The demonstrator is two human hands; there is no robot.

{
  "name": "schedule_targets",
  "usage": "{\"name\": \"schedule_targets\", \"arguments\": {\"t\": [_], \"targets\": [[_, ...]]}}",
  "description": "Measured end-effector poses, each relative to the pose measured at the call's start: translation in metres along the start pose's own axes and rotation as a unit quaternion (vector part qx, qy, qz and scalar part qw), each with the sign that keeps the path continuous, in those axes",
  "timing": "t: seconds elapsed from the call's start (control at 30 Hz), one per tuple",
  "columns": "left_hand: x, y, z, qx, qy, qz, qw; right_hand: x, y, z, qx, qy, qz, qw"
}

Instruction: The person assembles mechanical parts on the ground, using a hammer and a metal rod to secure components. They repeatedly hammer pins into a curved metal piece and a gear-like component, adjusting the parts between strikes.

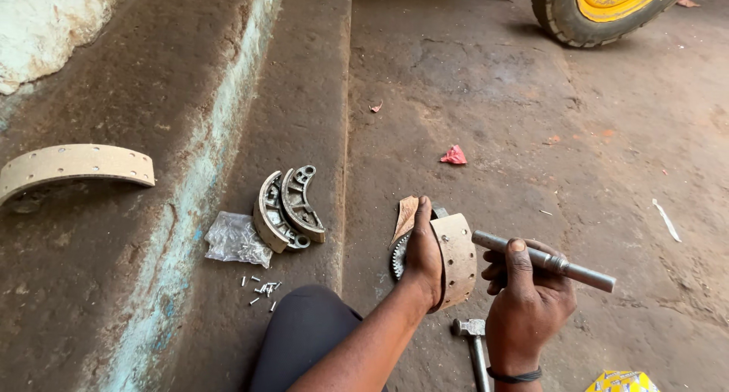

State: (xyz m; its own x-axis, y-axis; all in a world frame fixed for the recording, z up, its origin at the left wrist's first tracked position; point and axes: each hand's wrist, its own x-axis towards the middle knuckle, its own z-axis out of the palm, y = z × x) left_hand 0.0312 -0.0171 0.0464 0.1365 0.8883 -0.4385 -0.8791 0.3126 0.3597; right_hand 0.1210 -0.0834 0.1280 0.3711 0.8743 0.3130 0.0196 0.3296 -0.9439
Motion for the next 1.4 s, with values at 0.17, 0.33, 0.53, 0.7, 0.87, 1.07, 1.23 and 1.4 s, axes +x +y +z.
{"name": "schedule_targets", "arguments": {"t": [0.17,0.33,0.53,0.7,0.87,1.07,1.23,1.4], "targets": [[0.004,0.000,-0.009,0.004,-0.021,0.019,1.000,-0.002,0.003,0.002,-0.005,0.000,-0.009,1.000],[0.003,0.002,-0.015,0.014,-0.005,-0.006,1.000,-0.006,0.008,0.005,-0.001,0.003,0.005,1.000],[-0.009,0.011,-0.005,0.024,0.004,-0.015,1.000,-0.008,0.018,0.003,-0.037,-0.012,-0.049,0.998],[-0.016,0.014,0.000,-0.006,-0.012,-0.039,0.999,-0.012,0.030,0.002,-0.064,-0.067,-0.097,0.991],[-0.015,0.004,-0.005,-0.001,0.028,-0.012,1.000,-0.018,0.041,0.012,-0.047,-0.034,-0.032,0.998],[-0.011,0.000,-0.007,0.023,0.027,0.042,0.999,-0.011,0.024,0.011,-0.007,0.002,0.048,0.999],[-0.002,0.002,-0.004,-0.056,0.069,0.092,0.992,-0.001,-0.017,-0.015,-0.006,0.068,-0.119,0.991],[0.002,0.001,-0.002,-0.069,0.075,0.090,0.991,0.003,-0.044,-0.038,-0.133,0.061,-0.109,0.983]]}}
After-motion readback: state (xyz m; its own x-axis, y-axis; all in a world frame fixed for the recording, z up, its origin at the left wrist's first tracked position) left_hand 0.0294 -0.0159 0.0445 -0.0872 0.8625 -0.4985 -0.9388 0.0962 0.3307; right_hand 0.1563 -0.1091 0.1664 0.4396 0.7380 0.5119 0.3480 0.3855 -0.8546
